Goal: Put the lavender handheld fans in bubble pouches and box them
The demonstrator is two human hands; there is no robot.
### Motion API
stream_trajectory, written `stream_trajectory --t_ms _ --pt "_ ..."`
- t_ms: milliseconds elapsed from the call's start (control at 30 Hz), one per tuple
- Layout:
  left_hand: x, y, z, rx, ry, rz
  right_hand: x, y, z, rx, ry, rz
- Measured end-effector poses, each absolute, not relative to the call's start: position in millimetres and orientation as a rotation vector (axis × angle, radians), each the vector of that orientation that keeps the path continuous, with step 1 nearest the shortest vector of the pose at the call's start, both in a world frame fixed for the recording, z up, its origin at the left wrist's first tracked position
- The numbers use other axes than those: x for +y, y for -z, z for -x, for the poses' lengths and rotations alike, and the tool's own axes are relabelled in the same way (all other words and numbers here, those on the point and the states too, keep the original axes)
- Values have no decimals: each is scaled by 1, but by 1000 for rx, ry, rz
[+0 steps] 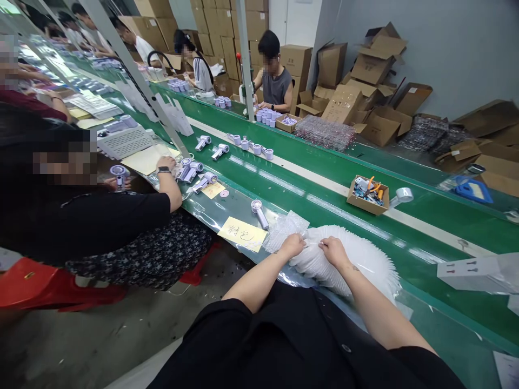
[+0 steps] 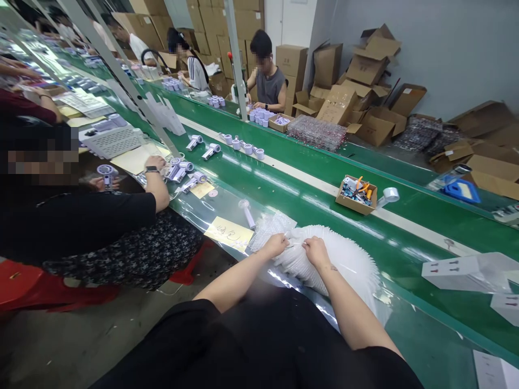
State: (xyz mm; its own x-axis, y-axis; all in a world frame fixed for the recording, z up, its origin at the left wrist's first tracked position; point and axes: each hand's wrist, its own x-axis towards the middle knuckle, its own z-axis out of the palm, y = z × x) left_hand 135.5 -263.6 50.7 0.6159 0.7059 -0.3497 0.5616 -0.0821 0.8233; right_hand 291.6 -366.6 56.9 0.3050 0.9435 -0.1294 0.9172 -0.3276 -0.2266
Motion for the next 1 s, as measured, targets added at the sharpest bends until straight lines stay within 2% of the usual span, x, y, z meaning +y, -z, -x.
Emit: stream_trajectory --t_ms 267,567,1000 --pt "-260 -55 -155 830 -370 -1366 -370 -61 -293 -1769 -360 2434" --pt "-257 -42 -155 970 -490 -965 -364 -57 -284 -1797 -374 2413" --pt "-277 -33 -140 1036 -150 -1483 -372 -55 -288 -1711 -326 2407"
